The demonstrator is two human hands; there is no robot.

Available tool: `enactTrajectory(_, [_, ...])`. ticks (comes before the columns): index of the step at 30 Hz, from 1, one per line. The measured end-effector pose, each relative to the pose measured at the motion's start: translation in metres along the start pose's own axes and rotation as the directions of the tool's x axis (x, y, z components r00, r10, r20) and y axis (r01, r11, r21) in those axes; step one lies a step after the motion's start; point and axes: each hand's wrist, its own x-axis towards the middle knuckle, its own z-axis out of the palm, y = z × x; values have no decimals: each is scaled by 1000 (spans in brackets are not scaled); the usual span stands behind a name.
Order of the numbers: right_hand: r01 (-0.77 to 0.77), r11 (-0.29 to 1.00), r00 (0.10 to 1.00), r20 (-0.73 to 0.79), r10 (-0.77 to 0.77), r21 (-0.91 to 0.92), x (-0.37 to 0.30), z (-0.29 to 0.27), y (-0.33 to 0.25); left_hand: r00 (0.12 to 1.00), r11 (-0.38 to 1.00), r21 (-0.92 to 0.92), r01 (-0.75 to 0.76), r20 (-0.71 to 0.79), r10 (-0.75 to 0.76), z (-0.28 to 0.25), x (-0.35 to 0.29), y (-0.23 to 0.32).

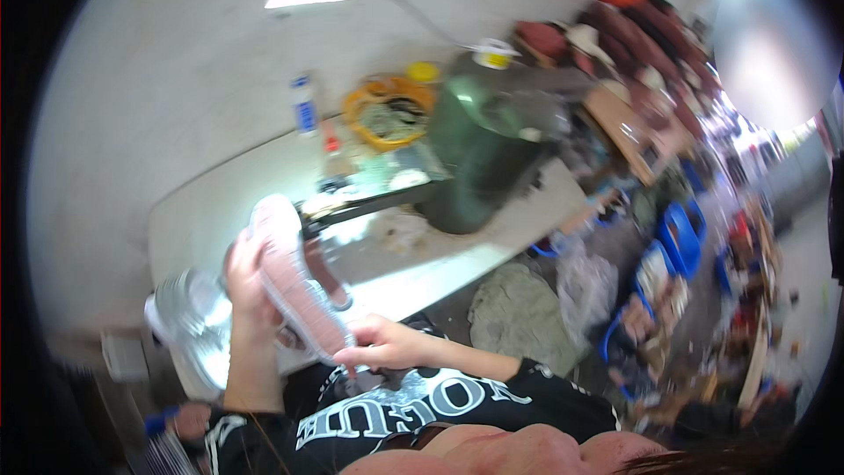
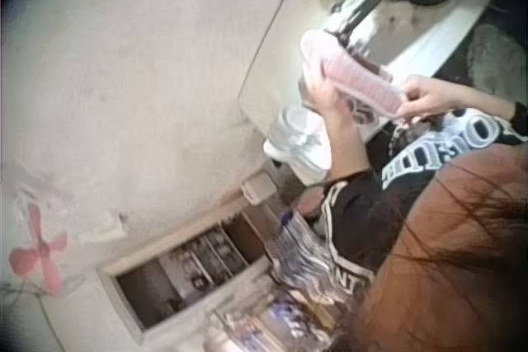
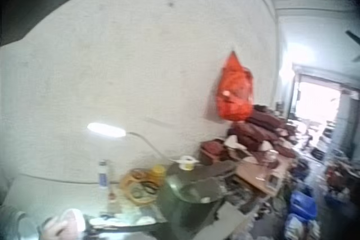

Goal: The recorder is manually attaching and pressing insoles into shoe outsoles at a workbench.

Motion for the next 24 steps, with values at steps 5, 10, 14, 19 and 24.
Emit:
enactTrajectory(5, [-11,998,1000,-20,12,66,43,-23,-7,985,984,176,-11,-165,41,3,39,34])
enactTrajectory(10, [-66,983,994,-74,79,172,37,-21,-13,984,972,234,19,-176,23,0,47,24])
enactTrajectory(14, [-84,954,979,-153,132,287,40,-28,-1,979,834,552,-2,-169,114,-22,72,5])
enactTrajectory(19, [-99,938,957,-226,181,333,47,-39,1,973,545,838,-6,-122,198,-21,96,-6])
enactTrajectory(24, [-39,918,930,-321,177,395,48,-47,-2,963,462,887,-18,-108,246,-9,106,-16])
